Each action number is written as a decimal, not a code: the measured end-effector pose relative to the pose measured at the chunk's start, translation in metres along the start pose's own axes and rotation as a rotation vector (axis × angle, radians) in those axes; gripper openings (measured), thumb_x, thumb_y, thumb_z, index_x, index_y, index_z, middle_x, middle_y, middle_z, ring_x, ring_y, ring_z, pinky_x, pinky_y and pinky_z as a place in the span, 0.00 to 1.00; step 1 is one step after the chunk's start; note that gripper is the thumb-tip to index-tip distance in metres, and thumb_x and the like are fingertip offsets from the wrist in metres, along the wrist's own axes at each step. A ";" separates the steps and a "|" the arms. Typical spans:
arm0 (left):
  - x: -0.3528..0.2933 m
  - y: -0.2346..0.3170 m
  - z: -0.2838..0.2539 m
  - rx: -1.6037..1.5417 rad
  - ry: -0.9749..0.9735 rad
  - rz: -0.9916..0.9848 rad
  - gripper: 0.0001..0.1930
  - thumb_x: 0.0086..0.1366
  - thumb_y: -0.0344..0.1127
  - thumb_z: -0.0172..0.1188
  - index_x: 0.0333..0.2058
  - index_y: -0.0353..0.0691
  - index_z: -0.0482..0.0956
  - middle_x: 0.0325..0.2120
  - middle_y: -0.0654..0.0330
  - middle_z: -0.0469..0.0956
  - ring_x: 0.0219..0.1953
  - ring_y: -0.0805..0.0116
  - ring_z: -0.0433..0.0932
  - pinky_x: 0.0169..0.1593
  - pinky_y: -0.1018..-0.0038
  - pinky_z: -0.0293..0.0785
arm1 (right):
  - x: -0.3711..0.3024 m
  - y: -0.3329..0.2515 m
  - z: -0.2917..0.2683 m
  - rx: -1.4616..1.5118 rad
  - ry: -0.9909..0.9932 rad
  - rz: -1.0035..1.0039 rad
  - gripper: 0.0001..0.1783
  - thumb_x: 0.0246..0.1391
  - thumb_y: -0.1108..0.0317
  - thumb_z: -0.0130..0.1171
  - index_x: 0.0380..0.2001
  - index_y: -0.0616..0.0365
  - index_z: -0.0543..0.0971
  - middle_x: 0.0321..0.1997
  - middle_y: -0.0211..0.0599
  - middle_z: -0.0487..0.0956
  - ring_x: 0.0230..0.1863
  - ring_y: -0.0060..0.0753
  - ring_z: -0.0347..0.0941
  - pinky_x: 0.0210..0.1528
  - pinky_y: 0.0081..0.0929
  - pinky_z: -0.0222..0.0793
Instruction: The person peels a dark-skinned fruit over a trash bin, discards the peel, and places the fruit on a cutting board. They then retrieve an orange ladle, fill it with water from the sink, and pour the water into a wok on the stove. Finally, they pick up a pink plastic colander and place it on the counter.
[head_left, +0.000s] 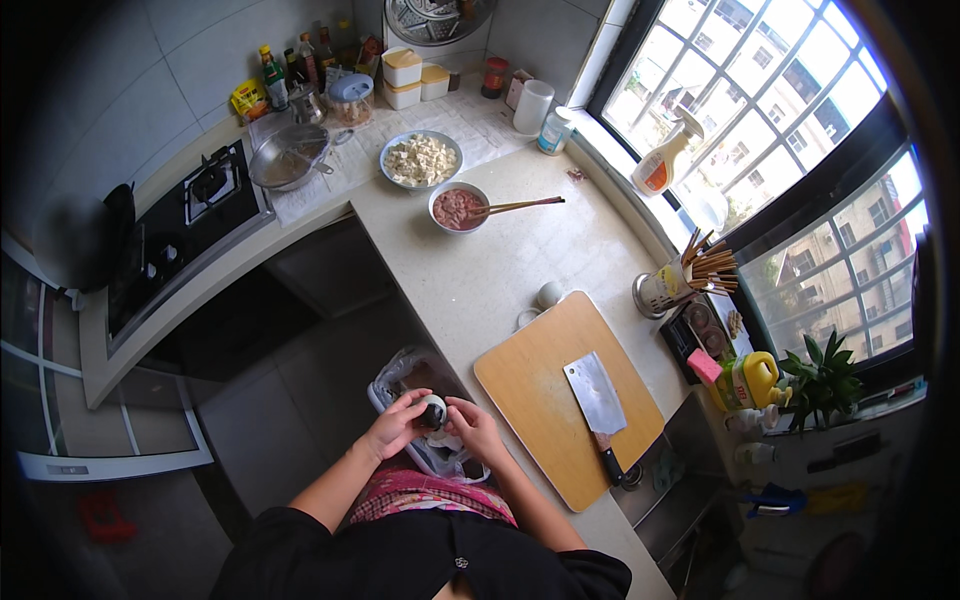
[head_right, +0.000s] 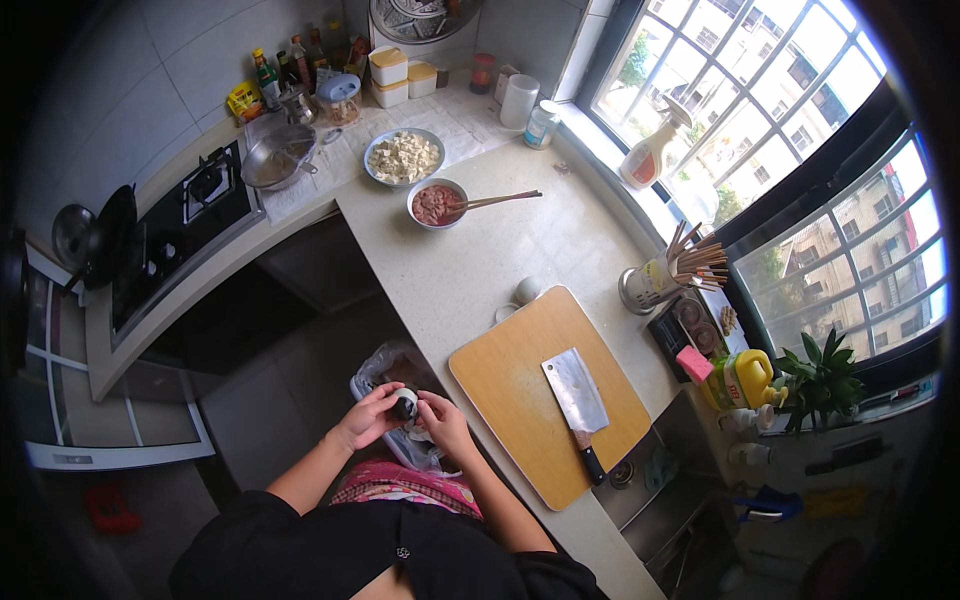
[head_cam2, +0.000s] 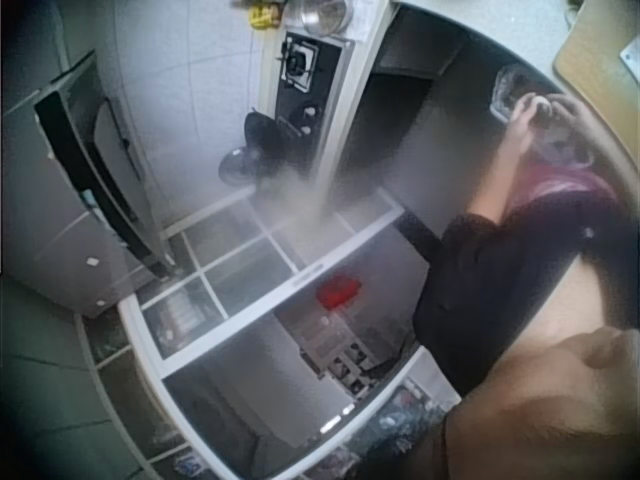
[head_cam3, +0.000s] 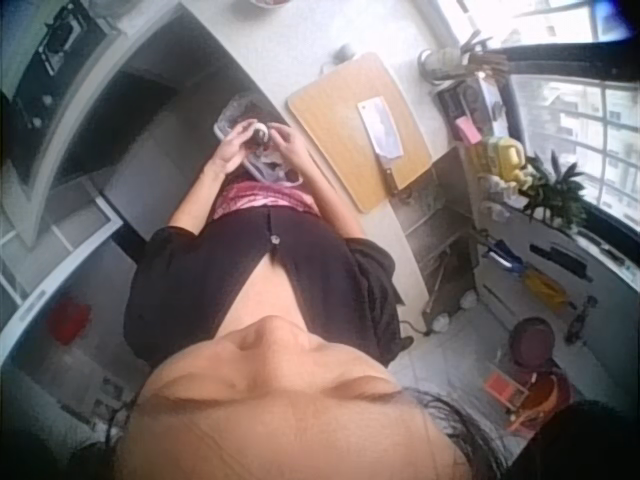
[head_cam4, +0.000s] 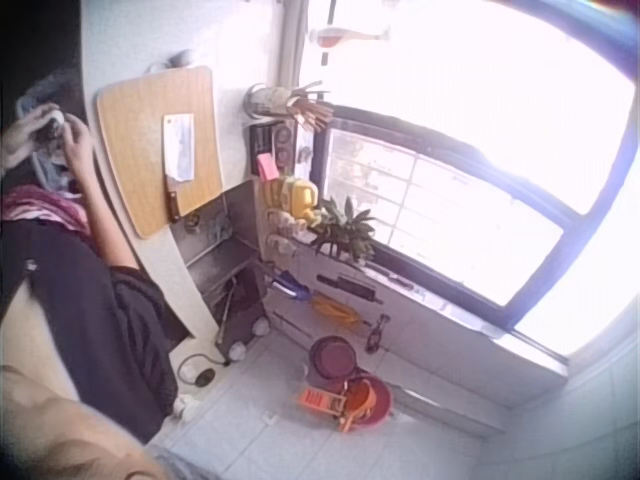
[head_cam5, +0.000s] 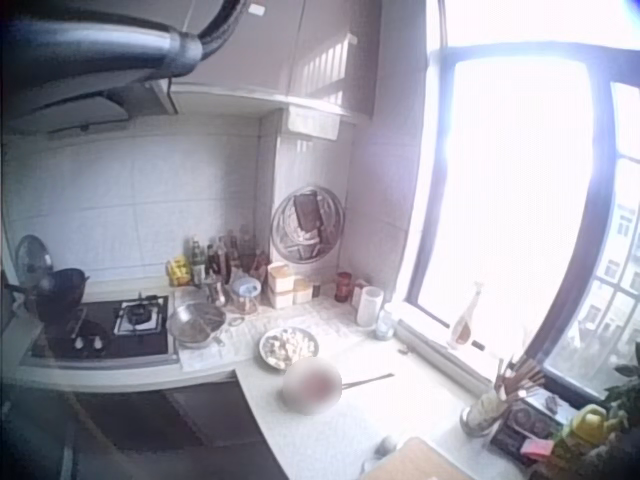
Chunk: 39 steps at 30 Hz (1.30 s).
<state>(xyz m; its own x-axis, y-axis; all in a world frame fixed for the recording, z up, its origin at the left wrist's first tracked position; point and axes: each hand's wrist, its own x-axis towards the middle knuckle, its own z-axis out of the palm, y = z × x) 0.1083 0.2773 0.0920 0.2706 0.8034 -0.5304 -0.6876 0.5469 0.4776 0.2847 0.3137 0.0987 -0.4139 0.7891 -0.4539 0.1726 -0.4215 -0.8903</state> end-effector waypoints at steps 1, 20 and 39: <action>0.000 0.000 0.001 -0.029 -0.027 -0.005 0.13 0.63 0.36 0.51 0.46 0.46 0.65 0.42 0.60 0.70 0.43 0.67 0.72 0.47 0.66 0.72 | -0.001 0.000 0.001 0.012 -0.006 -0.019 0.19 0.58 0.65 0.50 0.49 0.65 0.70 0.35 0.33 0.76 0.32 0.19 0.71 0.36 0.18 0.69; -0.001 0.000 -0.002 0.030 -0.034 -0.033 0.15 0.66 0.36 0.44 0.50 0.40 0.64 0.43 0.59 0.71 0.45 0.67 0.72 0.49 0.67 0.70 | -0.012 -0.016 0.001 -0.221 0.002 -0.178 0.15 0.55 0.72 0.50 0.45 0.65 0.73 0.32 0.41 0.77 0.33 0.27 0.74 0.37 0.24 0.70; 0.001 0.003 0.002 0.293 0.047 -0.094 0.15 0.64 0.38 0.51 0.48 0.40 0.67 0.39 0.63 0.73 0.41 0.72 0.74 0.45 0.70 0.73 | -0.010 -0.013 -0.003 -0.448 0.028 -0.257 0.13 0.51 0.74 0.51 0.42 0.65 0.75 0.33 0.45 0.77 0.33 0.28 0.75 0.37 0.23 0.70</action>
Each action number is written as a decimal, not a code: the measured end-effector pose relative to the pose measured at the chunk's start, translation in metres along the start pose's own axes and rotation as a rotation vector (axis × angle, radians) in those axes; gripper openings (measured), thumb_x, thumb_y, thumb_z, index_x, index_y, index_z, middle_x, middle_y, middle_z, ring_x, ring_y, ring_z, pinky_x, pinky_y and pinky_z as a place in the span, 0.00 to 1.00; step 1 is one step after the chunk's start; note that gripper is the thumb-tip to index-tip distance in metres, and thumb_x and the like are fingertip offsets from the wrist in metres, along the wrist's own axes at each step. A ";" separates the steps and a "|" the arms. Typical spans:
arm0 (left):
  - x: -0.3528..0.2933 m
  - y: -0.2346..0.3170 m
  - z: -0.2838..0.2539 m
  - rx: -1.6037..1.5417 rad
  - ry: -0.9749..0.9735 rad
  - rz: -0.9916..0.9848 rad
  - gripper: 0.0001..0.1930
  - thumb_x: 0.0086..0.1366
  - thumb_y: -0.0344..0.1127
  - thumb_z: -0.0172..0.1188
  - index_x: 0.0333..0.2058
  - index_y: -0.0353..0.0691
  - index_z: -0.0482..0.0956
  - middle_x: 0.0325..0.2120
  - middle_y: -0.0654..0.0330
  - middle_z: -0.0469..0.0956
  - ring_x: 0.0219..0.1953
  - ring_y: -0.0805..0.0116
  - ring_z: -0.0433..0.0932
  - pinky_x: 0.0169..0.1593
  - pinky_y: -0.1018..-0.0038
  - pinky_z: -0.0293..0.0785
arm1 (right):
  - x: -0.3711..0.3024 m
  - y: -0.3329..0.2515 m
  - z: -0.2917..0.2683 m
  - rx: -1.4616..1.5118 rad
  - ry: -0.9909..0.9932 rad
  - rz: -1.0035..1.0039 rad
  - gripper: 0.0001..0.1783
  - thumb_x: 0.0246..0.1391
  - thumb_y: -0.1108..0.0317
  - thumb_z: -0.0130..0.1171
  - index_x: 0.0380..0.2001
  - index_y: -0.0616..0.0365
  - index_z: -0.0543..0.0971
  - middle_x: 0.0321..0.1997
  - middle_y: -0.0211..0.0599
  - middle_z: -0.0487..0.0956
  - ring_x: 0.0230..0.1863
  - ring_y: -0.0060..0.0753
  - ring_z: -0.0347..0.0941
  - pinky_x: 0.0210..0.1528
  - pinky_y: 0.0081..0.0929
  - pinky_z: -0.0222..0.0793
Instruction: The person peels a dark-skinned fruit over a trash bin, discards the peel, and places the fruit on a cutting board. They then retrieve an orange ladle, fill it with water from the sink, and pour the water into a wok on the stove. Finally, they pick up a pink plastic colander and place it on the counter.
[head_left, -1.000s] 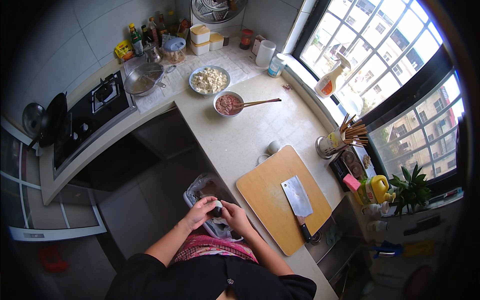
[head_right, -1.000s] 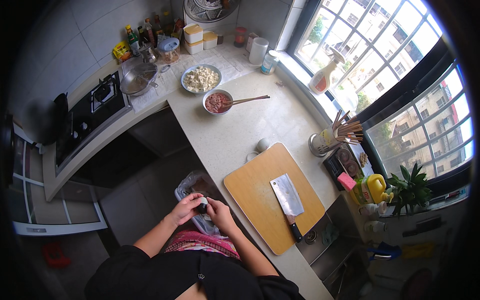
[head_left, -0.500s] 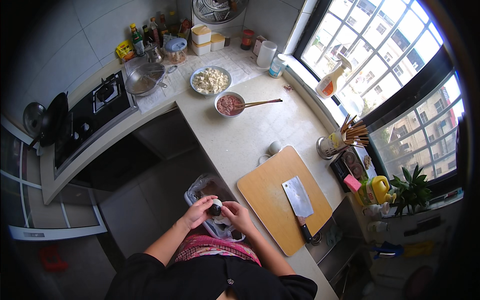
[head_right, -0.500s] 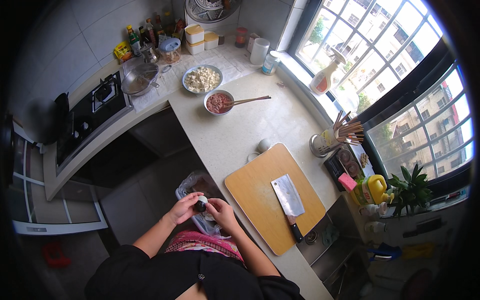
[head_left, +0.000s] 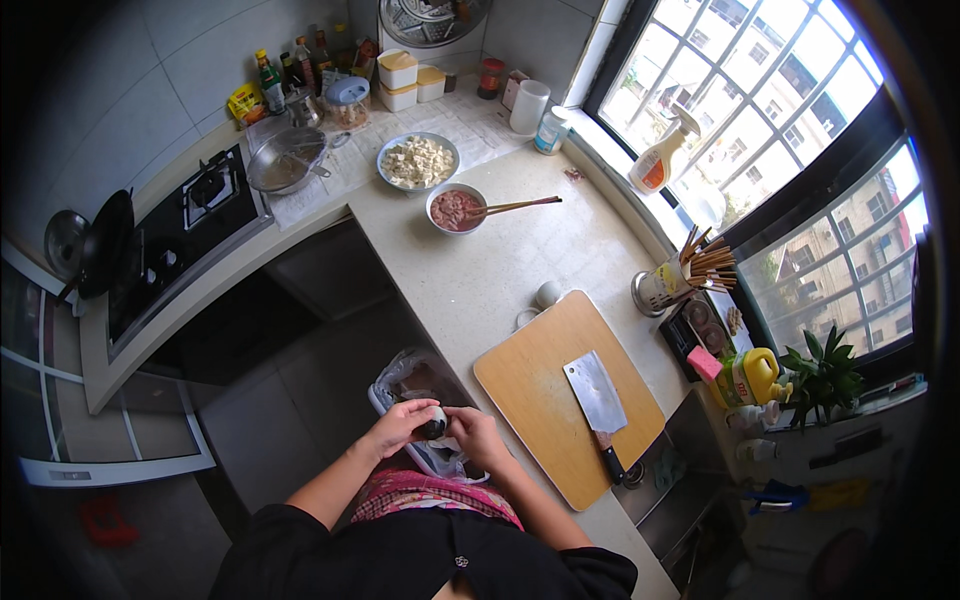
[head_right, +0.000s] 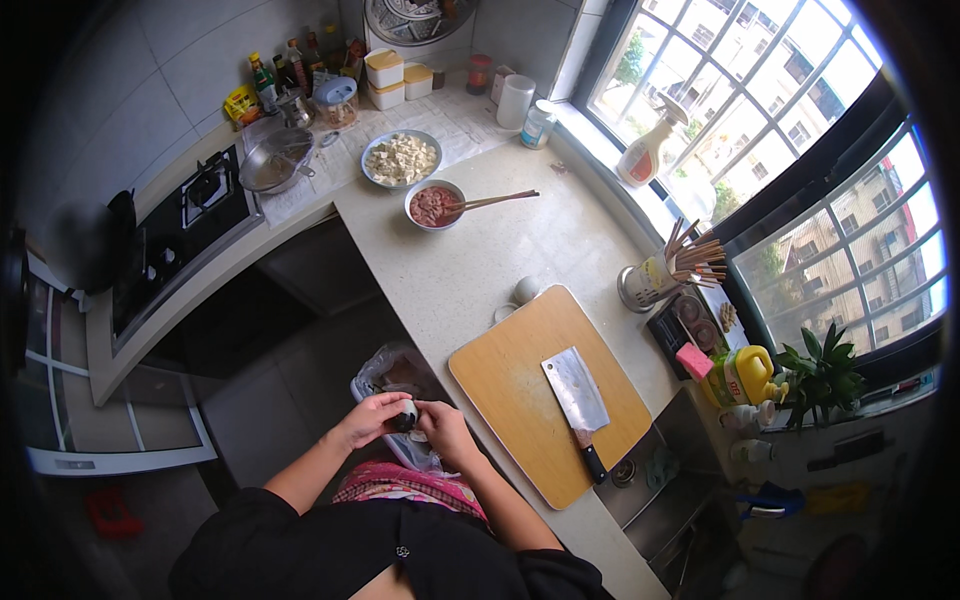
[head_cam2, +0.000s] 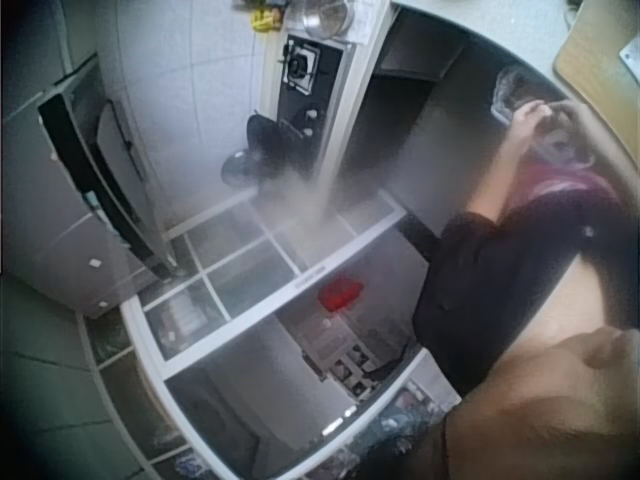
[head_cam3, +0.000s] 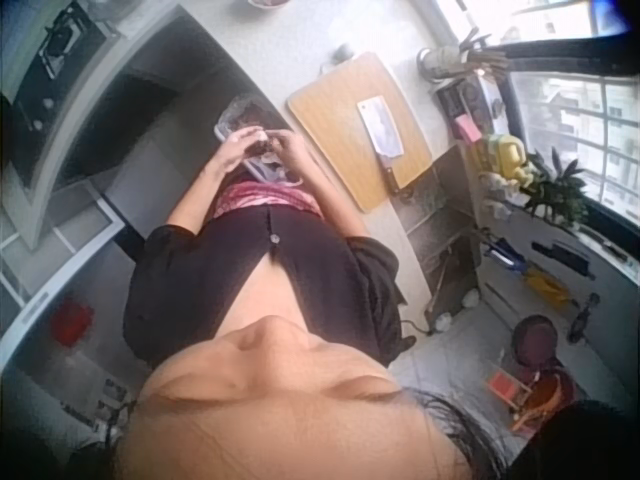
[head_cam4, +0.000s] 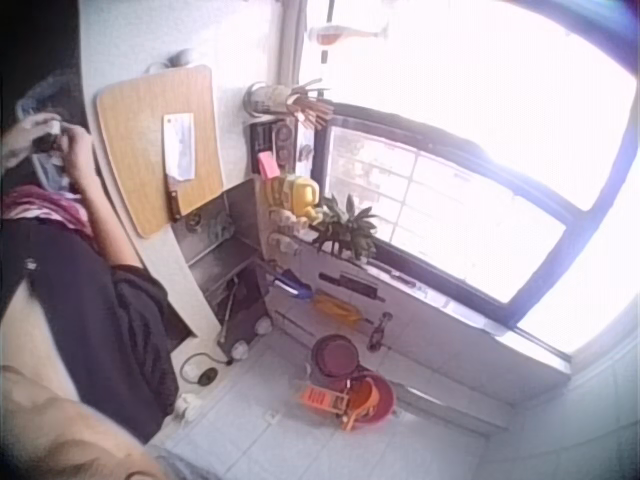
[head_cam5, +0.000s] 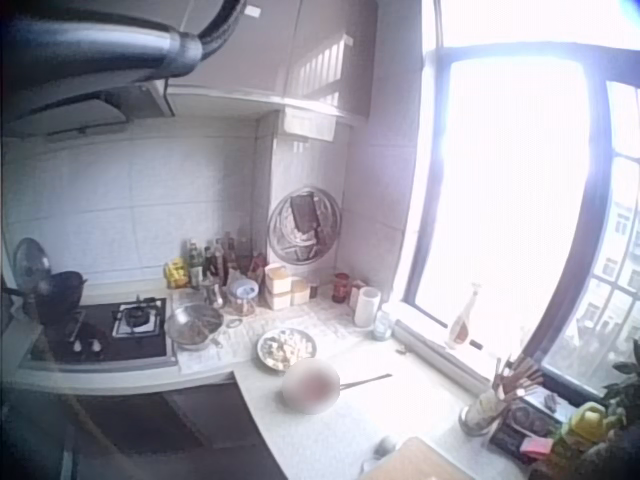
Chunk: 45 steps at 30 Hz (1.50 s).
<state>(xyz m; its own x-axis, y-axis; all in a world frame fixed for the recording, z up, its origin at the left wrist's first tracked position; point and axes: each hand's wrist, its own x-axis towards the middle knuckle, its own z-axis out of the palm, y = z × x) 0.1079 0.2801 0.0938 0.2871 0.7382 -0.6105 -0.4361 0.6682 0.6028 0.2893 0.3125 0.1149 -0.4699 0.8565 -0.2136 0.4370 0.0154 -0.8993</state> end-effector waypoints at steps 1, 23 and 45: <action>-0.001 0.002 0.000 -0.017 -0.013 -0.014 0.15 0.64 0.38 0.50 0.48 0.41 0.67 0.40 0.63 0.72 0.42 0.72 0.73 0.45 0.69 0.73 | 0.001 0.004 0.000 0.048 -0.002 0.020 0.14 0.52 0.74 0.51 0.42 0.65 0.74 0.33 0.44 0.78 0.34 0.27 0.75 0.37 0.23 0.71; 0.007 -0.006 0.007 -0.027 0.001 0.018 0.12 0.65 0.37 0.48 0.45 0.39 0.70 0.37 0.63 0.73 0.40 0.74 0.74 0.45 0.73 0.73 | 0.003 -0.004 0.004 -0.043 0.015 -0.047 0.19 0.46 0.70 0.55 0.44 0.61 0.74 0.30 0.47 0.75 0.30 0.38 0.73 0.35 0.28 0.68; 0.017 -0.010 0.000 -0.039 0.083 0.046 0.14 0.66 0.39 0.46 0.48 0.41 0.67 0.39 0.62 0.71 0.41 0.71 0.72 0.45 0.70 0.72 | 0.006 0.000 0.013 0.058 0.145 -0.072 0.13 0.47 0.72 0.58 0.39 0.61 0.76 0.30 0.40 0.76 0.25 0.23 0.71 0.30 0.22 0.68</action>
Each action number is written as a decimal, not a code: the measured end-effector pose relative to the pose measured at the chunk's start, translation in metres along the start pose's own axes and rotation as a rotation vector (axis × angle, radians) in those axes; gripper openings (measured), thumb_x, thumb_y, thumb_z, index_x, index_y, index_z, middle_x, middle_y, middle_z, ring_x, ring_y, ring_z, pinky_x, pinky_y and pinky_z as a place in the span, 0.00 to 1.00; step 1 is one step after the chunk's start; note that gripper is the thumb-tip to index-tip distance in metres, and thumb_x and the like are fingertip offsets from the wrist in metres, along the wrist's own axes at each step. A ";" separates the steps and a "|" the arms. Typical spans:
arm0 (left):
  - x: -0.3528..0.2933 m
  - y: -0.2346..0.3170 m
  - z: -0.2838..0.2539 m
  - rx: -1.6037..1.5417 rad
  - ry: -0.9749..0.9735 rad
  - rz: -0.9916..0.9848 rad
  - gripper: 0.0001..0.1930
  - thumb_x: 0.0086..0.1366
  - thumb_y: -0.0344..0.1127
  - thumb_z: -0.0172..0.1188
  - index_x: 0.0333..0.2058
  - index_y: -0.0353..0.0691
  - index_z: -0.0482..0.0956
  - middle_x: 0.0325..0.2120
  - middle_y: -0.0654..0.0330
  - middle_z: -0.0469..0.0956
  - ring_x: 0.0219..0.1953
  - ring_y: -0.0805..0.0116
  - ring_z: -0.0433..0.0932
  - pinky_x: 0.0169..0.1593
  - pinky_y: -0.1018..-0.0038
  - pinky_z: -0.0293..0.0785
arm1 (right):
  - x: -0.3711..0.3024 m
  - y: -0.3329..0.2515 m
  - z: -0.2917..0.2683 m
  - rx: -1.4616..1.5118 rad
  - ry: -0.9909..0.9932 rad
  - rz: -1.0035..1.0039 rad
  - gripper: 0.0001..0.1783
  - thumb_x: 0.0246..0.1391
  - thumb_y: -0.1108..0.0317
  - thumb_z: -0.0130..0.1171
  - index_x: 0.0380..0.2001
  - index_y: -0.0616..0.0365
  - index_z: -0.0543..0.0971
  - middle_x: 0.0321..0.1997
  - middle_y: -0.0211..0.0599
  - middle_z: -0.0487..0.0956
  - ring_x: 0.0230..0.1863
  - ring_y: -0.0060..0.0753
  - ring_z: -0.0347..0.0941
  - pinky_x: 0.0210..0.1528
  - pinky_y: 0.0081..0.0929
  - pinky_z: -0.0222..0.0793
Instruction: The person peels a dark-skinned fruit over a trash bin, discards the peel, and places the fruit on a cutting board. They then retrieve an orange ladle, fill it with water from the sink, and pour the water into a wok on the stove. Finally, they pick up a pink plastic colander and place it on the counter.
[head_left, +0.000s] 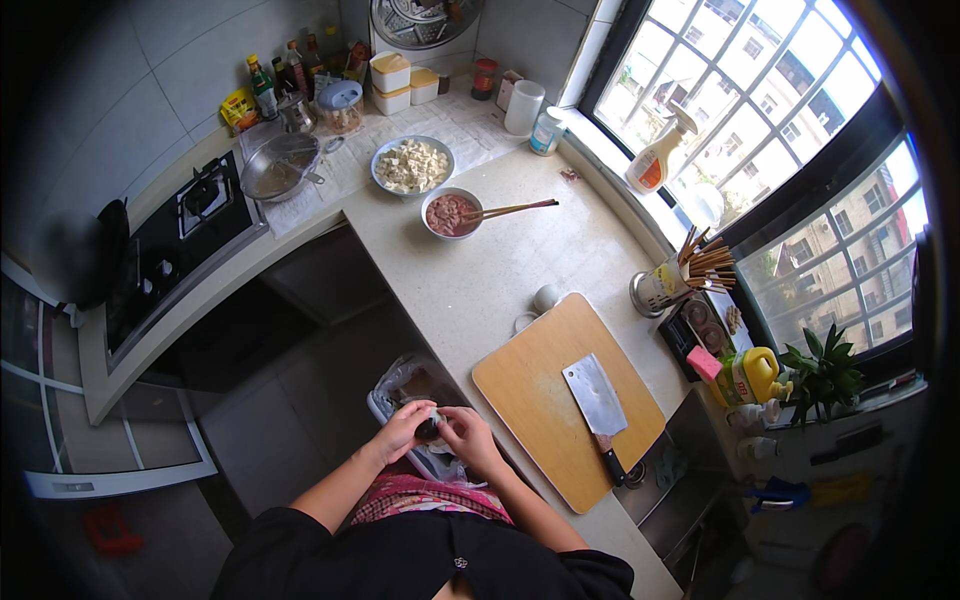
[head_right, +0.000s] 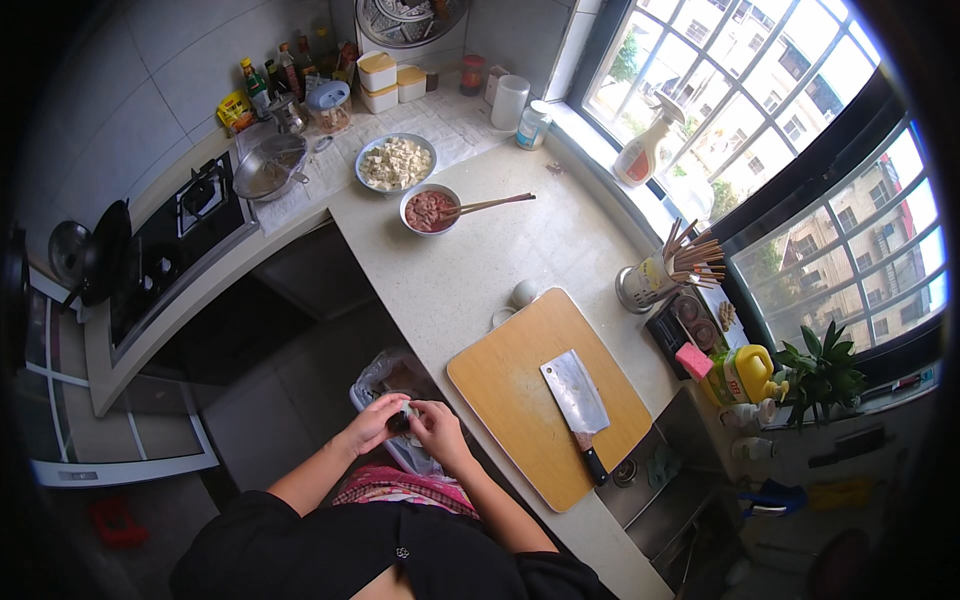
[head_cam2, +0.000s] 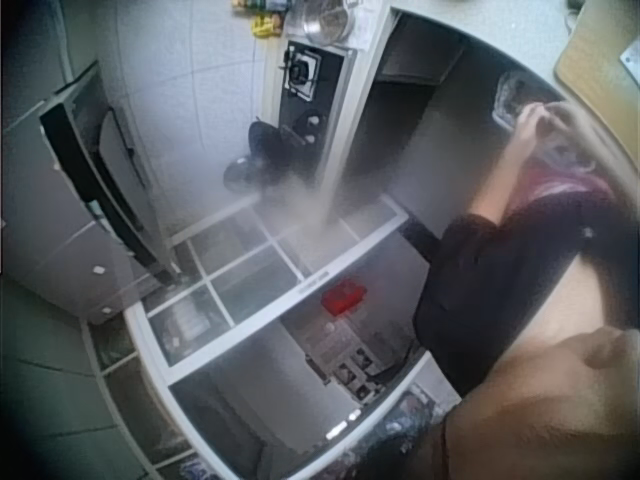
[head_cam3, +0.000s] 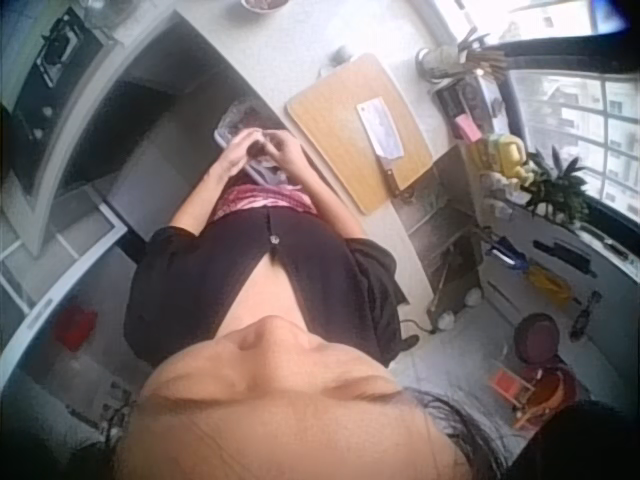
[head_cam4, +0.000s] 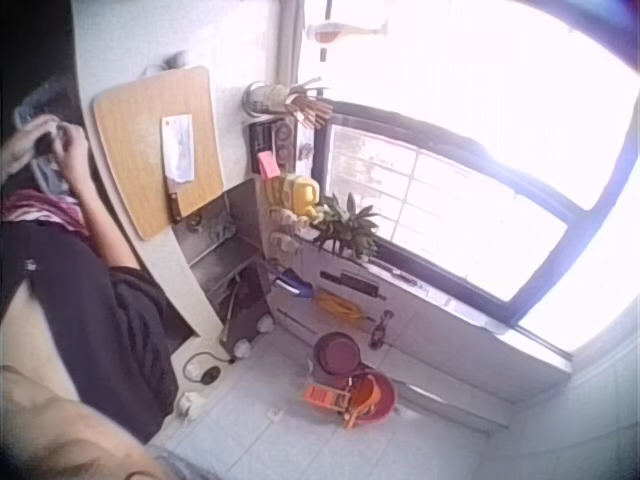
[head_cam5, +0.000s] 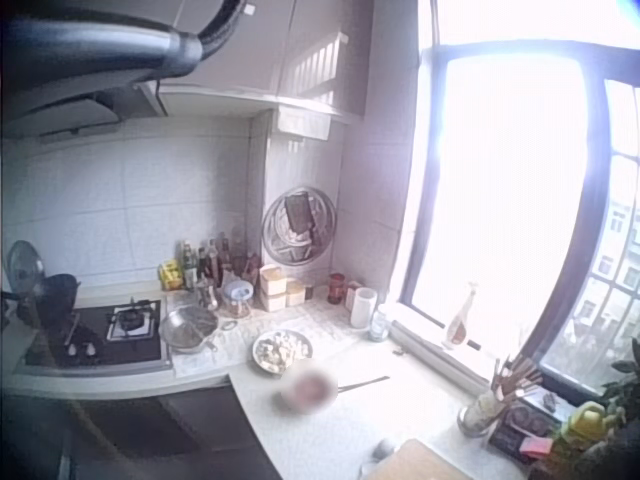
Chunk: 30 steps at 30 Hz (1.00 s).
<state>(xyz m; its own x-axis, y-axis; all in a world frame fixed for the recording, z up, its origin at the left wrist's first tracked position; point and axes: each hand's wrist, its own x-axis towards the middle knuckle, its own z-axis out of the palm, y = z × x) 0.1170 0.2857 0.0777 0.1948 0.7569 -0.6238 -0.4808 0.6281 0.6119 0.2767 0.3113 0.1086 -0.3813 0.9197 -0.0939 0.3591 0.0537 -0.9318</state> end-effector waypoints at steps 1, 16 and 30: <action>0.000 0.000 0.000 0.040 0.040 0.026 0.14 0.66 0.38 0.46 0.48 0.41 0.67 0.39 0.62 0.71 0.41 0.71 0.72 0.45 0.71 0.72 | 0.000 0.000 0.000 -0.021 0.006 -0.006 0.12 0.47 0.72 0.57 0.37 0.62 0.76 0.30 0.39 0.76 0.27 0.22 0.72 0.31 0.21 0.68; -0.002 0.000 0.000 0.000 -0.004 0.016 0.15 0.64 0.40 0.51 0.47 0.43 0.68 0.38 0.65 0.71 0.41 0.76 0.69 0.42 0.74 0.70 | -0.001 0.016 0.009 0.232 -0.098 0.258 0.17 0.50 0.68 0.56 0.44 0.61 0.74 0.32 0.40 0.77 0.32 0.26 0.73 0.35 0.22 0.68; -0.005 0.002 0.001 0.050 -0.053 0.011 0.13 0.64 0.36 0.51 0.45 0.39 0.69 0.35 0.67 0.72 0.38 0.81 0.69 0.42 0.82 0.68 | -0.001 0.000 0.006 -0.164 -0.091 -0.017 0.16 0.49 0.69 0.50 0.42 0.64 0.73 0.33 0.54 0.75 0.35 0.52 0.72 0.39 0.40 0.68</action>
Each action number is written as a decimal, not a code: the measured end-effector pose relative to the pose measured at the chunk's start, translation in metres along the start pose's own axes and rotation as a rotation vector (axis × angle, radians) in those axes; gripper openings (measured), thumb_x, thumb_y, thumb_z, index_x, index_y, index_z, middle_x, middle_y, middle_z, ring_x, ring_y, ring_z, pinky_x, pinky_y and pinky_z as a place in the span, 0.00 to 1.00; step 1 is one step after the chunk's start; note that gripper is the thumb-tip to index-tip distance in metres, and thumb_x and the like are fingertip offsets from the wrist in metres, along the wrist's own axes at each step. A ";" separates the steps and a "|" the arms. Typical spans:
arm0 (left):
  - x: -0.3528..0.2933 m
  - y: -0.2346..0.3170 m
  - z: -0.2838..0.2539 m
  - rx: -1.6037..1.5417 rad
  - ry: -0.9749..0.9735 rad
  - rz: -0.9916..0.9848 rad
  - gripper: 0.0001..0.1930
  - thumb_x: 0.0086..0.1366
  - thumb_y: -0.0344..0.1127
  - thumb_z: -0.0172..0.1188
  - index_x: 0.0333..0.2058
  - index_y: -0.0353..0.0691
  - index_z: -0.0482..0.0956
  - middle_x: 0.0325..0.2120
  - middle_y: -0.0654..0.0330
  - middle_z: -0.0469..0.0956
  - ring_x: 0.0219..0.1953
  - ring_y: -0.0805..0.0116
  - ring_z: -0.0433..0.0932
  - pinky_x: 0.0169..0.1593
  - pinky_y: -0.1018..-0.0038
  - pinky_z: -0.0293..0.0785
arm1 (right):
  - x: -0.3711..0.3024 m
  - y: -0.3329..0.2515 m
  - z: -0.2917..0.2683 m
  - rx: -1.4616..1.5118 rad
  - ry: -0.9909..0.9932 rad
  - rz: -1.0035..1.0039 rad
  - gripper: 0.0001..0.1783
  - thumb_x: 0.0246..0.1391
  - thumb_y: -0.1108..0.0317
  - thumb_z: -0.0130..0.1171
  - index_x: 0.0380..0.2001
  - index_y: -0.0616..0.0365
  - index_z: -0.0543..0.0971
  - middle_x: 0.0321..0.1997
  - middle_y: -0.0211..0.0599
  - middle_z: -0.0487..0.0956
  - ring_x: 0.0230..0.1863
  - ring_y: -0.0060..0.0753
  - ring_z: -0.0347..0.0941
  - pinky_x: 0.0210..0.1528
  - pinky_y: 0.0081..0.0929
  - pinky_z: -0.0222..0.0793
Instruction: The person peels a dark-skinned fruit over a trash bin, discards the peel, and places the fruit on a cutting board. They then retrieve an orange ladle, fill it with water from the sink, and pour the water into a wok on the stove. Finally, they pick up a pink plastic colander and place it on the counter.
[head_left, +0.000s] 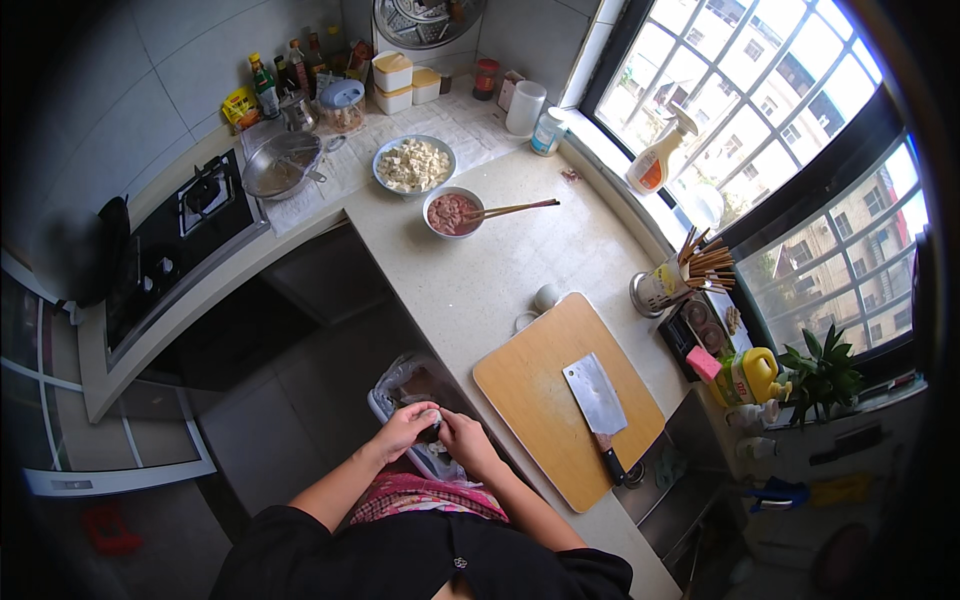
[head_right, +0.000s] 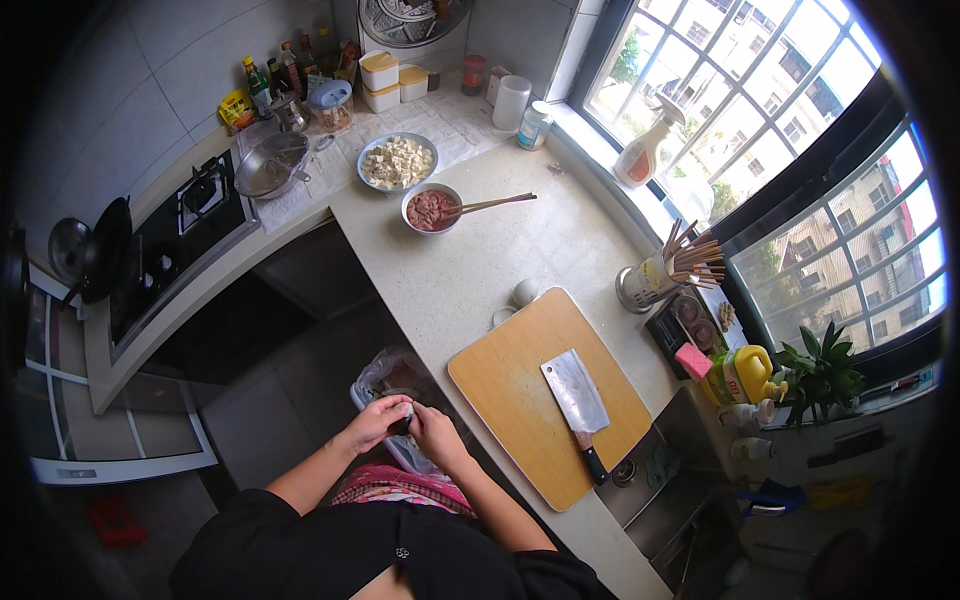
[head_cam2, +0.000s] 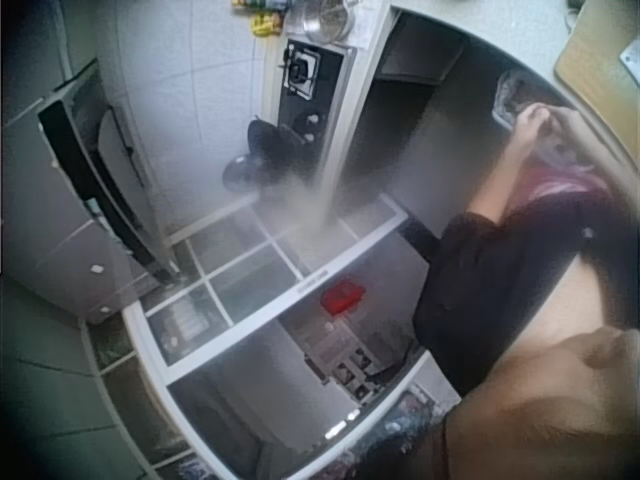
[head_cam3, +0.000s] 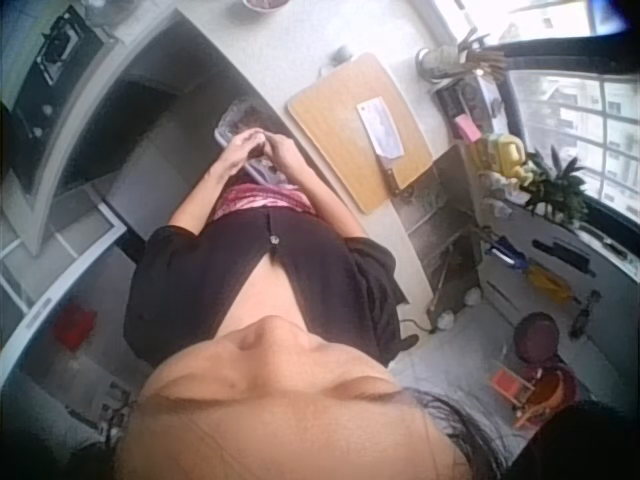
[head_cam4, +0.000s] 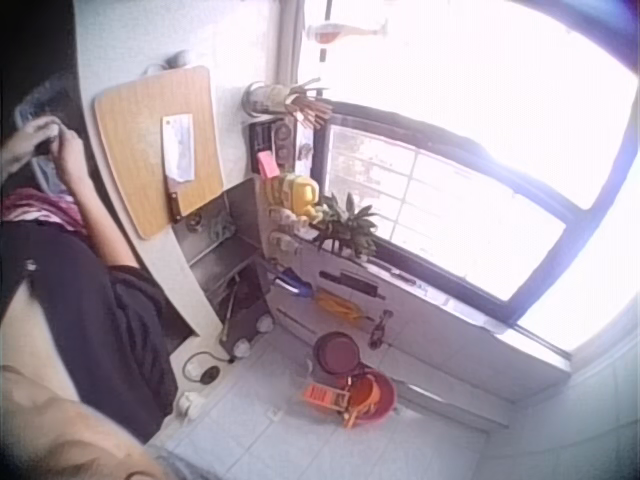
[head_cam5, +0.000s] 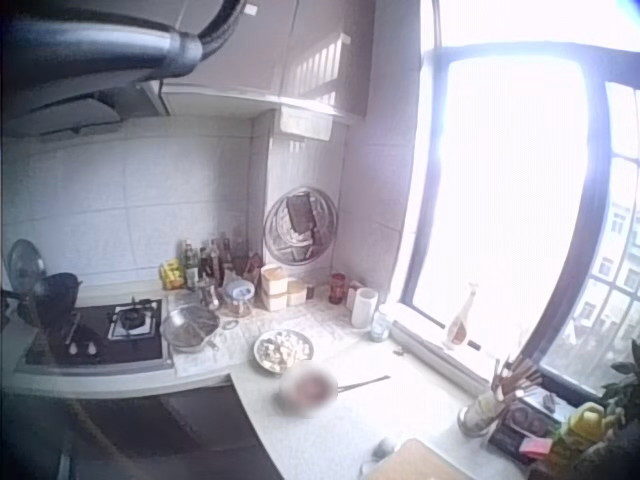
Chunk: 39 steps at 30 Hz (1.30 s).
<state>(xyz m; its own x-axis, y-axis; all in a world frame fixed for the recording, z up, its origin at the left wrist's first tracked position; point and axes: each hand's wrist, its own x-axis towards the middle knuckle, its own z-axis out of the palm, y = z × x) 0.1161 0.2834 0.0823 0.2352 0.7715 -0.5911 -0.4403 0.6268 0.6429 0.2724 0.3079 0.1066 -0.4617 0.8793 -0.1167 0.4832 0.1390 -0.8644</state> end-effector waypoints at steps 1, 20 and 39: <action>0.001 -0.001 -0.001 0.002 -0.005 0.003 0.13 0.64 0.36 0.52 0.45 0.39 0.69 0.36 0.67 0.72 0.38 0.81 0.69 0.42 0.82 0.68 | 0.000 0.000 0.000 0.000 0.003 -0.003 0.16 0.49 0.69 0.50 0.42 0.64 0.73 0.32 0.54 0.75 0.35 0.53 0.72 0.39 0.40 0.68; -0.002 0.015 -0.008 -0.213 -0.140 -0.121 0.15 0.66 0.40 0.46 0.48 0.39 0.67 0.40 0.55 0.71 0.40 0.61 0.75 0.44 0.66 0.74 | 0.002 0.020 -0.006 0.245 -0.028 0.123 0.17 0.53 0.70 0.53 0.46 0.63 0.72 0.37 0.44 0.75 0.28 0.26 0.74 0.32 0.22 0.69; -0.006 0.013 0.001 -0.252 -0.140 -0.121 0.15 0.66 0.37 0.45 0.50 0.39 0.66 0.42 0.57 0.71 0.42 0.63 0.73 0.45 0.66 0.73 | -0.001 0.005 -0.013 -0.027 0.153 -0.009 0.12 0.51 0.72 0.53 0.40 0.61 0.76 0.33 0.47 0.75 0.28 0.38 0.74 0.33 0.28 0.69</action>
<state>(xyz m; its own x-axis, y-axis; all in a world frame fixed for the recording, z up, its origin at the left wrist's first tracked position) 0.1098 0.2871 0.0948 0.4088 0.7113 -0.5718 -0.5984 0.6820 0.4205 0.2851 0.3131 0.1088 -0.3483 0.9369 -0.0309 0.5004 0.1580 -0.8513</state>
